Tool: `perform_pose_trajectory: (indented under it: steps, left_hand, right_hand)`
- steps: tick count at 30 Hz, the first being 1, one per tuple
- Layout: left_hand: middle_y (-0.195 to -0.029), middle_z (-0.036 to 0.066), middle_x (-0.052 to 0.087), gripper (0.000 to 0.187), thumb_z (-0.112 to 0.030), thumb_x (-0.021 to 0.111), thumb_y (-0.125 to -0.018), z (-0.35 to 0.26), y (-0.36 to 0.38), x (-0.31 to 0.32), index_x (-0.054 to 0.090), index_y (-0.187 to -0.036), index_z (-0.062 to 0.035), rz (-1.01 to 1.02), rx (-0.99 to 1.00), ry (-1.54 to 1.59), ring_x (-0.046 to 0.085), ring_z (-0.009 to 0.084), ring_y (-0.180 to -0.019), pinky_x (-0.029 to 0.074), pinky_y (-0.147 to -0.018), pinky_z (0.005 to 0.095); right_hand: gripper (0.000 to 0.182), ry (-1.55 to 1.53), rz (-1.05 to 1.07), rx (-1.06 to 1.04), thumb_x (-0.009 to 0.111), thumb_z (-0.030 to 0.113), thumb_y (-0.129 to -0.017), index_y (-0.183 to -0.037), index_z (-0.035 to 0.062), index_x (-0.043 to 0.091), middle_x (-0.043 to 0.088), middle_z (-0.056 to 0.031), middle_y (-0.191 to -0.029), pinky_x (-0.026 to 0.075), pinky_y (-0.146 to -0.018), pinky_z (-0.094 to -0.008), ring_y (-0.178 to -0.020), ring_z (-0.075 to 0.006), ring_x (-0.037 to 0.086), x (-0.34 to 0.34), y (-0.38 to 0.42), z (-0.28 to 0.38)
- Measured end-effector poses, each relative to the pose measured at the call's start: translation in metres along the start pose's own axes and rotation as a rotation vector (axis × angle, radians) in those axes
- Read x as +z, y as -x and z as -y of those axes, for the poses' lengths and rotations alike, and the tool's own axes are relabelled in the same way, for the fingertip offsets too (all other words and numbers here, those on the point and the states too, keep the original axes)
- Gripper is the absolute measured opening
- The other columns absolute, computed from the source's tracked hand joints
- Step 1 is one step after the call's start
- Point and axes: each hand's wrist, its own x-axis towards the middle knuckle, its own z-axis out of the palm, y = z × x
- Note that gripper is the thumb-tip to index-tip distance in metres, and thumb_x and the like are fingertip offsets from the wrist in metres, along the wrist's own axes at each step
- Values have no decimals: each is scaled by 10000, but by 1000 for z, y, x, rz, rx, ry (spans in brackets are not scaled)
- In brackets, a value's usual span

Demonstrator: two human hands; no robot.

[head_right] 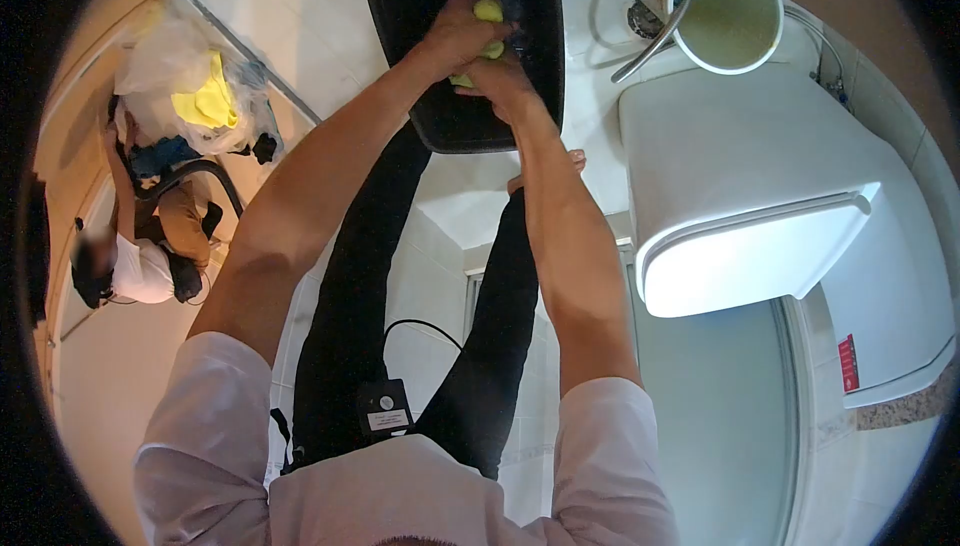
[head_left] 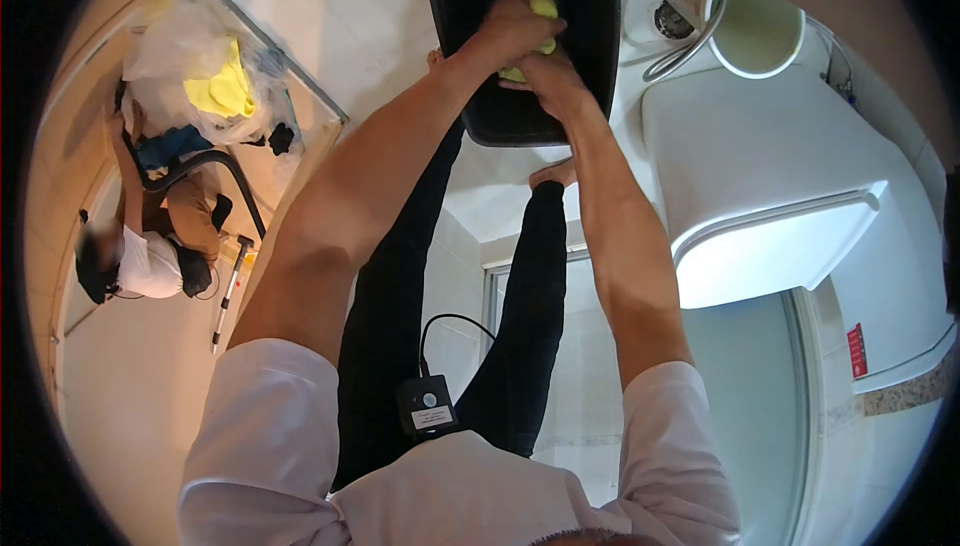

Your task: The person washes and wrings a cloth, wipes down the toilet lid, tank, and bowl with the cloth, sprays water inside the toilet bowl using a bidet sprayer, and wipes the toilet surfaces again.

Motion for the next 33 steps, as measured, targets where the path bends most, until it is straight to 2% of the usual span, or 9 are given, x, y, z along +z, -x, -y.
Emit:
perform_pose_trajectory:
  steps: [2,6,10,12,18,24,30,32,33]
  left_hand:
    - [-1081,100,758,397,-334,824,-883,1,4,3,725,-1149,-58,34,98,76,725,231,-969,564,-871,352]
    - [-1043,112,756,404,-335,811,-904,11,-8,15,722,-1125,-9,50,336,315,712,194,-903,555,-836,343]
    - [-1020,90,750,423,-377,793,-917,5,-7,10,726,-1133,-20,44,24,522,701,197,-872,539,-813,351]
    - [-981,111,735,424,-386,761,-928,-5,0,7,721,-1085,5,-171,-148,406,698,221,-881,529,-791,376]
    - [-970,195,699,355,-276,667,-921,31,-37,33,667,-1063,49,-418,-271,527,678,288,-877,530,-758,438]
    - [-999,168,670,357,-252,637,-894,17,-24,30,647,-1097,41,-491,-481,699,631,296,-786,529,-741,430]
    - [-998,98,666,456,-352,732,-888,33,6,19,650,-1191,-21,-267,-350,981,619,261,-849,516,-791,373]
    - [-954,75,658,406,-378,731,-912,-11,62,0,653,-1079,-16,-301,-161,783,629,197,-910,506,-822,342]
    - [-1019,81,638,449,-368,711,-917,-14,74,-4,617,-1183,-18,-238,-145,810,612,205,-983,479,-900,313]
  right_hand:
    - [568,-324,249,-143,736,7,-864,-1386,27,514,653,-109,-1210,530,-846,-399,-1046,-226,643,-19,-13,-19]
    - [476,-310,203,-114,721,5,-870,-1323,40,579,667,-103,-1210,534,-898,-382,-1122,-246,650,-19,-9,-9]
    - [355,166,-118,-108,765,118,-857,-1188,72,645,705,-88,-911,557,-716,-378,-844,-255,706,4,-9,-6]
    - [455,591,-254,-450,813,209,-809,-1204,27,680,741,-215,-1138,556,-927,-418,-1086,-353,719,10,-1,-5]
    - [385,1048,-350,-274,820,366,-778,-1038,84,791,767,-198,-1047,568,-951,-443,-1021,-359,741,14,9,12]
    - [359,1304,-290,-339,811,409,-774,-961,103,813,780,-155,-1003,597,-888,-437,-969,-327,759,5,-1,15]
    - [556,1297,-325,-236,850,369,-740,-1188,79,694,743,-202,-1083,594,-858,-464,-979,-408,731,28,35,20]
    - [598,1308,-412,-365,828,336,-796,-1267,49,598,666,-221,-1185,585,-865,-463,-1037,-423,698,29,89,28]
    - [429,1276,-446,-579,768,330,-881,-1187,58,638,585,-171,-1281,589,-813,-478,-1018,-379,667,18,114,23]
